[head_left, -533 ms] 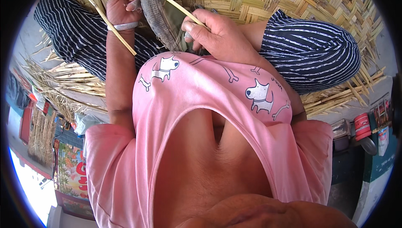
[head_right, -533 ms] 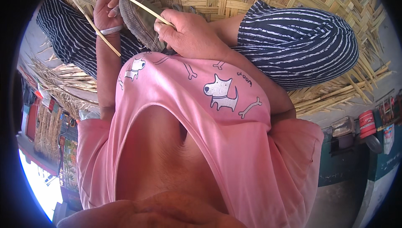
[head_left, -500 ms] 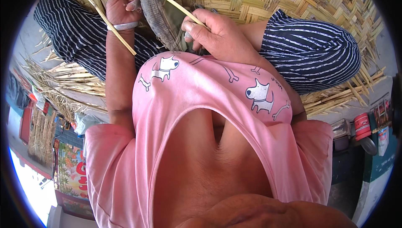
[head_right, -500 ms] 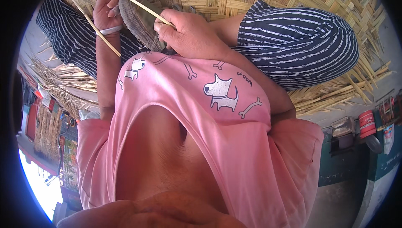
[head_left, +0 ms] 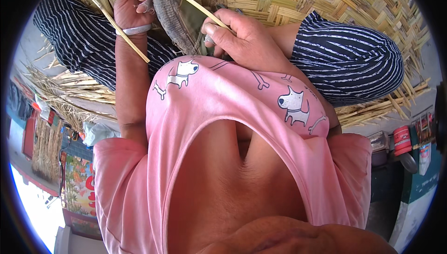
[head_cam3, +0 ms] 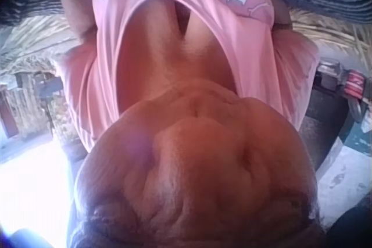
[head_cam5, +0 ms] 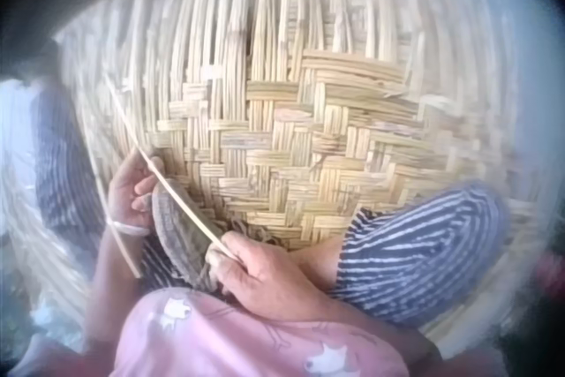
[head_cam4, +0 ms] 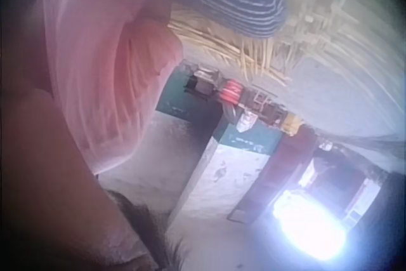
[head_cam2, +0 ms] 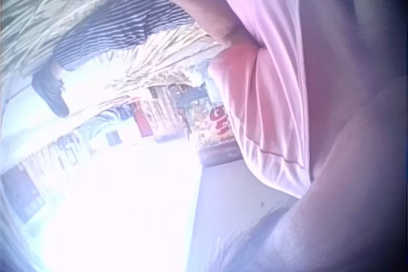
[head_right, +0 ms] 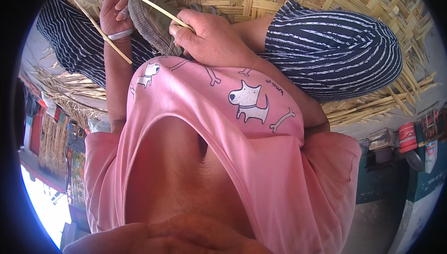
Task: The person sits on the floor and weaves thin bamboo strips into a large circular basket base. They interlace the strips by hand, pulling them through the existing weave to expand the pattern.
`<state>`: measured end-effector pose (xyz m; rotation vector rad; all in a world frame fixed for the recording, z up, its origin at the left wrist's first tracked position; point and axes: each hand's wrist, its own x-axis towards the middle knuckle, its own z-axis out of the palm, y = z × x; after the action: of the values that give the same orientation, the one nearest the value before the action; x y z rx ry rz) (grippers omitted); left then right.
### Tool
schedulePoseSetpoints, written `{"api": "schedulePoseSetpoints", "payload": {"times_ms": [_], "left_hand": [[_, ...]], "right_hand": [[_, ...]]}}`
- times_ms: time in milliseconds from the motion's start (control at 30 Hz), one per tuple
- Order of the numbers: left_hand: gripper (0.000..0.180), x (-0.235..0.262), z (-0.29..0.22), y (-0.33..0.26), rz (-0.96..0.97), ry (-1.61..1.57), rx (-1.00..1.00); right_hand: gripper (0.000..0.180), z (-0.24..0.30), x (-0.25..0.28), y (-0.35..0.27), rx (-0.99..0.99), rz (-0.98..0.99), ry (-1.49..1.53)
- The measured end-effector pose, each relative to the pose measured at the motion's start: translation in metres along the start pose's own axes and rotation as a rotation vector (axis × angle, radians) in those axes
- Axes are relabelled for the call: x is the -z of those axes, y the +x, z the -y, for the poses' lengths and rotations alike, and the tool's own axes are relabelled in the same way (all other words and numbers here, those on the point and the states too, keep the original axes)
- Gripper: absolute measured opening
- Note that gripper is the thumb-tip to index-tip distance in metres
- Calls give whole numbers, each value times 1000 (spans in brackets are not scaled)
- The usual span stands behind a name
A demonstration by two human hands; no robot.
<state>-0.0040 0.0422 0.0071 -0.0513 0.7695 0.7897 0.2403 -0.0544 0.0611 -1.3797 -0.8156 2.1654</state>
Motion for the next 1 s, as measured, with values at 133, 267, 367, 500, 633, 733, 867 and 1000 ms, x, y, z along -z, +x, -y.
{"api": "schedulePoseSetpoints", "payload": {"times_ms": [133,267,367,500,633,733,867,1000], "left_hand": [[42,-9,1,-1,-20,-17,25],[42,-10,2,0,-22,-41,28],[43,-10,1,-1,-34,-37,33],[43,-6,0,2,39,-54,53],[42,-1,-2,3,58,-65,61],[42,-7,0,2,39,-82,56],[42,-9,0,1,18,-77,50],[43,-6,0,-1,-27,-51,29]], "right_hand": [[29,-2,1,0,-6,-4,27],[29,-3,2,0,-9,-3,35],[28,-3,2,-1,-10,-6,48],[27,-2,3,-1,-13,-10,56],[27,-1,2,-2,-11,-16,59],[27,-3,2,-1,11,-19,68],[26,-1,1,-1,-14,-20,89],[24,0,4,-1,-29,1,67]]}}
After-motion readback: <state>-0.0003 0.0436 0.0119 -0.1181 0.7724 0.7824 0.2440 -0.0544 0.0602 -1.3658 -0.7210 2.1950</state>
